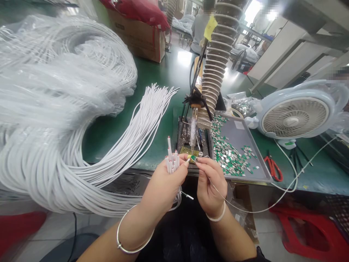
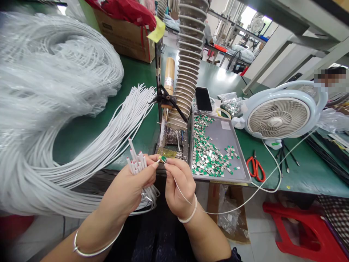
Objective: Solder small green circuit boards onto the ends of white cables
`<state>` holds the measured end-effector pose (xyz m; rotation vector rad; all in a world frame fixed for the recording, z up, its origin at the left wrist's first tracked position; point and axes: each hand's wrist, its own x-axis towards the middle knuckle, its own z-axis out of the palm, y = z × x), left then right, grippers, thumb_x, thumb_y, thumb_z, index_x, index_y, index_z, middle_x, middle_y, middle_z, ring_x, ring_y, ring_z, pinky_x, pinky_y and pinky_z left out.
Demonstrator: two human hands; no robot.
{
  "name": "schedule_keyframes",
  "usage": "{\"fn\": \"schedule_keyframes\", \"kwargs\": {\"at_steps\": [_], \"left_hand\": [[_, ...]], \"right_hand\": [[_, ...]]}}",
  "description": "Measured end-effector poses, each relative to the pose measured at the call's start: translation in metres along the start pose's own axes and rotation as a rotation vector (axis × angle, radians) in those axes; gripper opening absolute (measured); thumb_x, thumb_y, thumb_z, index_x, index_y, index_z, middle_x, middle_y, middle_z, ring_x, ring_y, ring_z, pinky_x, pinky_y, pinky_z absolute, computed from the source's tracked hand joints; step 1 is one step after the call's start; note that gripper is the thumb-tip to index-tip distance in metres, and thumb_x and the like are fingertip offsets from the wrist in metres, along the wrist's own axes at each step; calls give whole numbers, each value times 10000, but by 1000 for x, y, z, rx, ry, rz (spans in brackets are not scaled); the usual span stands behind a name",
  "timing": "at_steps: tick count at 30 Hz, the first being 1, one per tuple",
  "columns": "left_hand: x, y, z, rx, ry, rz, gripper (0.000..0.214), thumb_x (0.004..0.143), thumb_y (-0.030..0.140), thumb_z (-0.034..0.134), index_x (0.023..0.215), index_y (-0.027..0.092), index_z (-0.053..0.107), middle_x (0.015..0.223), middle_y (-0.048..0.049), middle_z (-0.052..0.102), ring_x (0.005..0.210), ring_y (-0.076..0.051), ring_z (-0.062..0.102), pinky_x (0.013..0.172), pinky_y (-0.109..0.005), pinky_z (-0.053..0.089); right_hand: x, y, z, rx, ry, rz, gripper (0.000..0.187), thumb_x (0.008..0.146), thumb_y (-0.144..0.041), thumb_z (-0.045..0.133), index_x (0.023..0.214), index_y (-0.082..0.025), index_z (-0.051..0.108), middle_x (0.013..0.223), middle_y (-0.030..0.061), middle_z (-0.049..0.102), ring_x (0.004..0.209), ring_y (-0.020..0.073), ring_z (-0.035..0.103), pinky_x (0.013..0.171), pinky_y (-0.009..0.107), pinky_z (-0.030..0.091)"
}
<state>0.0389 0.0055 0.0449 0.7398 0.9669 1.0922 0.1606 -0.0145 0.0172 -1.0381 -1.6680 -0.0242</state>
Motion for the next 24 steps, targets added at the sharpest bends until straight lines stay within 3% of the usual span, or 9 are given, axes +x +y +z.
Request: {"fn": "schedule_keyframes", "kwargs": {"at_steps": [7, 24], "left_hand": [[2, 3, 3, -28, 16, -3, 164, 719, 259, 634, 830, 149, 586, 490, 99, 367, 434, -52, 261, 446, -190, 232], [0, 8, 5, 9, 13, 48, 64, 734, 220, 604, 764, 167, 587, 471, 95, 361, 446, -60, 280, 475, -194, 284]], "right_hand": [[5, -1, 1, -20, 11, -16, 299, 841, -56, 485, 1079, -210, 579, 996, 87, 639, 933, 195, 635, 778, 387, 568], [8, -3, 1, -41, 24, -32, 297, 843, -69, 494, 1085, -219, 578, 989, 86, 636, 926, 202, 641, 768, 396, 570]]}}
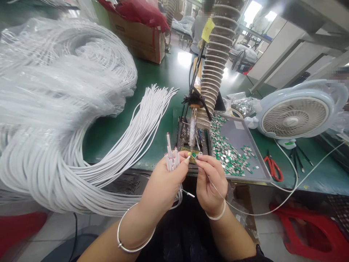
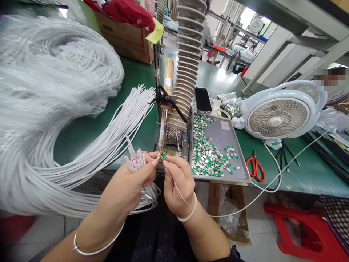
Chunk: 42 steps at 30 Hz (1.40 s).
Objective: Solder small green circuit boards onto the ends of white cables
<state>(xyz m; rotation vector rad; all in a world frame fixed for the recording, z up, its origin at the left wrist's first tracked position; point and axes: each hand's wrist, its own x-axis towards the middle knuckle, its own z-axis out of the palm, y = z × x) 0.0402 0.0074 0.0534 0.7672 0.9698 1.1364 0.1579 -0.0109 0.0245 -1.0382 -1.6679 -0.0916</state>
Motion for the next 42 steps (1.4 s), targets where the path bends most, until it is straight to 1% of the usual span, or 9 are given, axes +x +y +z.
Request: {"fn": "schedule_keyframes", "kwargs": {"at_steps": [15, 18, 20, 22, 26, 29, 32, 38, 42], "left_hand": [[-1, -6, -4, -7, -21, -5, 93, 777, 230, 583, 835, 157, 592, 499, 93, 361, 450, -57, 270, 470, -188, 259], [0, -10, -8, 32, -23, -18, 98, 777, 237, 596, 841, 163, 601, 604, 58, 471, 479, -60, 342, 483, -195, 291], [1, -11, -11, 74, -34, -2, 75, 770, 236, 610, 782, 163, 602, 764, 12, 562, 560, -75, 442, 546, -208, 356], [2, -13, -14, 118, -83, 39, 94, 769, 237, 617, 716, 164, 592, 878, -18, 591, 702, -113, 531, 670, -233, 412], [2, -16, -21, 208, -188, 119, 111, 785, 265, 611, 713, 181, 601, 896, -23, 599, 879, -168, 567, 847, -291, 408], [1, -17, -24, 289, -179, 124, 103, 790, 282, 601, 741, 192, 611, 880, -16, 605, 854, -168, 563, 836, -304, 406], [1, -12, -23, 350, -157, 79, 113, 781, 296, 598, 746, 189, 606, 846, -17, 612, 806, -173, 560, 797, -319, 414], [1, -3, -21, 359, -219, 89, 107, 781, 255, 576, 704, 182, 580, 823, -18, 617, 806, -173, 568, 794, -318, 426], [1, -3, -20, 354, -198, 89, 111, 786, 242, 564, 691, 186, 546, 891, -19, 619, 855, -175, 578, 799, -312, 431]], "right_hand": [[-3, -1, 0, 39, -24, 15, 319, 835, -45, 486, 1097, -207, 570, 1007, 88, 619, 946, 189, 619, 787, 381, 560], [-6, 0, -2, 70, -36, 39, 329, 835, -35, 468, 1101, -200, 567, 1002, 87, 626, 957, 189, 612, 801, 378, 550], [-8, 0, -4, 91, -39, 59, 343, 837, -20, 449, 1114, -190, 559, 986, 82, 630, 943, 178, 609, 807, 365, 540], [-8, 0, -5, 92, -42, 92, 345, 843, -13, 428, 1117, -183, 551, 954, 73, 628, 913, 166, 604, 798, 352, 533], [-6, -2, -5, 33, -103, 152, 254, 852, -47, 445, 1033, -190, 553, 887, 56, 608, 857, 164, 586, 746, 338, 525], [-6, -2, -4, 16, -138, 185, 160, 850, -73, 473, 919, -196, 550, 807, 32, 574, 766, 151, 564, 677, 314, 514], [-7, 1, -2, 6, -102, 161, 146, 844, -70, 481, 874, -198, 545, 778, 25, 551, 744, 149, 552, 656, 314, 509], [-8, 3, 0, 62, -103, 74, 262, 847, -38, 430, 1024, -195, 543, 928, 76, 616, 900, 178, 602, 773, 373, 535], [-7, 1, 1, 77, -71, 101, 299, 837, -27, 429, 1068, -179, 540, 939, 77, 630, 900, 162, 614, 781, 334, 547]]}}
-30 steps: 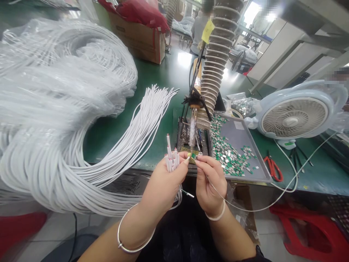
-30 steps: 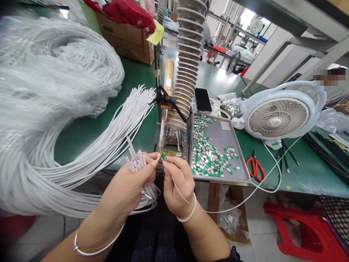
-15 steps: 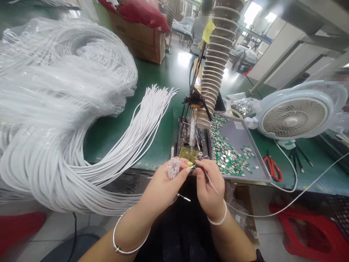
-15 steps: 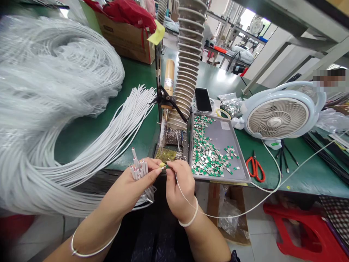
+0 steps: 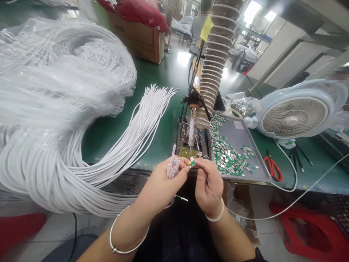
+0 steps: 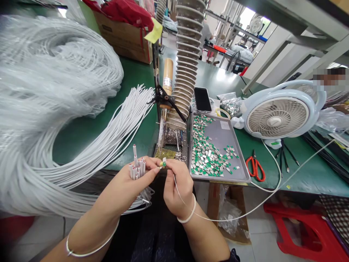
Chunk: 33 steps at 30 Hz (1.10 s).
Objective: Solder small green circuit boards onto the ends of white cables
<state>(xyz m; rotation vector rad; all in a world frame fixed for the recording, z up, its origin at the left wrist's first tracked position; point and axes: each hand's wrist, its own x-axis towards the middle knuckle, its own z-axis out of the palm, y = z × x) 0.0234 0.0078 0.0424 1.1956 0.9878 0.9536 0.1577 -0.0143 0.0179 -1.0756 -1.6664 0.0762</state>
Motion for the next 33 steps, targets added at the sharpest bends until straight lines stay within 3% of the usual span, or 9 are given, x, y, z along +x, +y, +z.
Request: {"fn": "schedule_keyframes", "kwargs": {"at_steps": [6, 16, 33], "left_hand": [[2, 0, 2, 21, 70, -31, 58, 789, 241, 563, 749, 201, 550, 866, -1, 623, 877, -175, 581, 764, -299, 423], [6, 10, 1, 88, 108, 18, 40, 792, 229, 553, 759, 207, 559, 773, 28, 611, 783, -143, 581, 679, -256, 430], [6, 16, 1, 134, 145, 71, 38, 788, 219, 550, 753, 206, 560, 846, 14, 634, 834, -155, 591, 665, -245, 441]], "right_hand": [[-1, 0, 0, 43, 68, 33, 308, 824, -7, 445, 1045, -182, 571, 942, 61, 655, 919, 151, 629, 826, 313, 540], [5, 1, 1, 90, 39, -9, 305, 824, -5, 451, 1038, -179, 581, 1002, 79, 657, 985, 168, 622, 849, 346, 535], [12, 1, 5, 63, 48, -33, 285, 843, -45, 459, 1045, -201, 583, 1002, 78, 672, 963, 188, 636, 815, 373, 547]]}}
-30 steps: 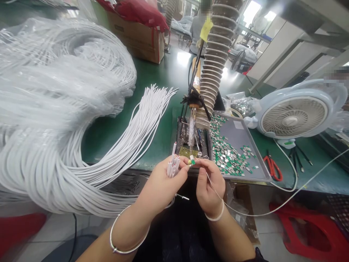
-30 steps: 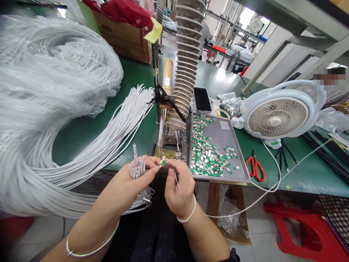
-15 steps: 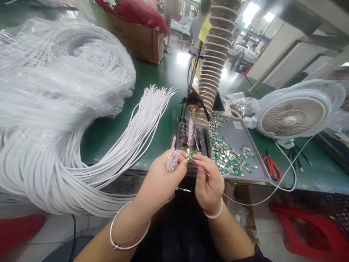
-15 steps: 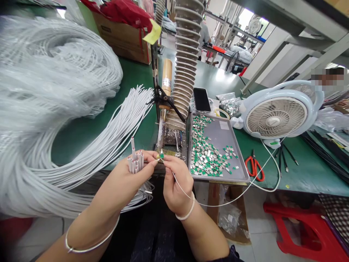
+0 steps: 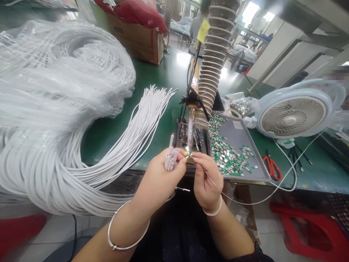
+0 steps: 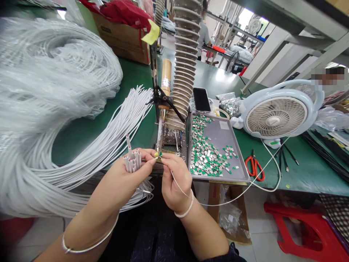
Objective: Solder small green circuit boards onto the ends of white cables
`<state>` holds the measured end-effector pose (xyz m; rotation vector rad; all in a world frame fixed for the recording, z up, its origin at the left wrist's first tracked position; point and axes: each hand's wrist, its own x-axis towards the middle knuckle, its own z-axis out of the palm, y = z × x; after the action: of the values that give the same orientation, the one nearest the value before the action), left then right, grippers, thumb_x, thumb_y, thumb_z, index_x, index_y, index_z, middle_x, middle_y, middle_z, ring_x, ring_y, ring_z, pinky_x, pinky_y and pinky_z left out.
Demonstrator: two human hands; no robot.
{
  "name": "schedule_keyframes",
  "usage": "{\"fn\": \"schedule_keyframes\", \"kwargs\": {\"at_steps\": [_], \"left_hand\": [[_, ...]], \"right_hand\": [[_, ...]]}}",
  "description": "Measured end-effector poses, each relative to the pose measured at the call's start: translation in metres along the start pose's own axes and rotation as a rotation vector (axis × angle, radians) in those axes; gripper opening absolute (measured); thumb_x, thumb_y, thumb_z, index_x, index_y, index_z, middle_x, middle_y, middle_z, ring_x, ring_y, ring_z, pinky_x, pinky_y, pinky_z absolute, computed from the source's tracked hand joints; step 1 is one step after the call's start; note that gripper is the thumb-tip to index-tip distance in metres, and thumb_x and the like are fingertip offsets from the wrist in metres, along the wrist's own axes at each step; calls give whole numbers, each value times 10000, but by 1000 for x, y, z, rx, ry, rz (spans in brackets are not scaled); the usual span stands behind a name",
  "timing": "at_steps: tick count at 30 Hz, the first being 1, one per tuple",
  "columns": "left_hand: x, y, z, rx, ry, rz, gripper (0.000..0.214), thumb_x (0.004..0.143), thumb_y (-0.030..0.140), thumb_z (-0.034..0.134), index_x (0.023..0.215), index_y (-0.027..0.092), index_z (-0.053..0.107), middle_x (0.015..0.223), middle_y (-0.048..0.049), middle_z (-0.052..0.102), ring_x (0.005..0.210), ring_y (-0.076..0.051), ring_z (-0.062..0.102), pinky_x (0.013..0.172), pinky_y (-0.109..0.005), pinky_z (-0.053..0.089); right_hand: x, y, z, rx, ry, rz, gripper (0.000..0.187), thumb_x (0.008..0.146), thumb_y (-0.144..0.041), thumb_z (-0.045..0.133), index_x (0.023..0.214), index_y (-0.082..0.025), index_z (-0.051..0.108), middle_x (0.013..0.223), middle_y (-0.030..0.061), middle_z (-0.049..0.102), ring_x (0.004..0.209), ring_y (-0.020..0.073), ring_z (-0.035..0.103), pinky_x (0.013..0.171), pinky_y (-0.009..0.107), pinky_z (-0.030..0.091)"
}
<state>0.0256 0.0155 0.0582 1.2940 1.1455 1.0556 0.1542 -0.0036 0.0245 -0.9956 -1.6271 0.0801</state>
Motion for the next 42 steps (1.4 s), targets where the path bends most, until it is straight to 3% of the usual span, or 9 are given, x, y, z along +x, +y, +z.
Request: {"fn": "schedule_keyframes", "kwargs": {"at_steps": [15, 24, 31, 42], "left_hand": [[-3, -6, -1, -26, 3, -4, 30, 799, 222, 553, 786, 197, 560, 855, 1, 622, 813, -154, 587, 688, -256, 444], [-15, -22, 1, 40, -201, 49, 141, 867, 291, 476, 833, 186, 562, 848, -26, 627, 841, -175, 592, 779, -296, 445], [-13, -28, 2, 19, -72, 42, 98, 830, 273, 523, 800, 191, 568, 812, -8, 625, 784, -162, 588, 728, -272, 452], [-5, -12, 3, 116, 7, 31, 58, 796, 245, 531, 764, 202, 555, 825, -7, 637, 803, -176, 603, 694, -276, 452]], "right_hand": [[-1, -3, -1, -32, -19, -12, 250, 851, -66, 461, 1026, -194, 586, 977, 89, 655, 931, 185, 639, 787, 373, 555], [-14, -4, -5, -62, -42, 11, 256, 843, -62, 443, 1024, -189, 573, 954, 93, 643, 949, 200, 621, 794, 401, 547], [-18, -6, -6, -70, -20, 61, 254, 851, -69, 423, 1013, -196, 572, 906, 72, 647, 893, 188, 629, 771, 382, 551], [-7, -1, -1, -20, 14, 83, 225, 853, -82, 441, 963, -203, 595, 908, 65, 676, 884, 184, 649, 775, 370, 550]]}}
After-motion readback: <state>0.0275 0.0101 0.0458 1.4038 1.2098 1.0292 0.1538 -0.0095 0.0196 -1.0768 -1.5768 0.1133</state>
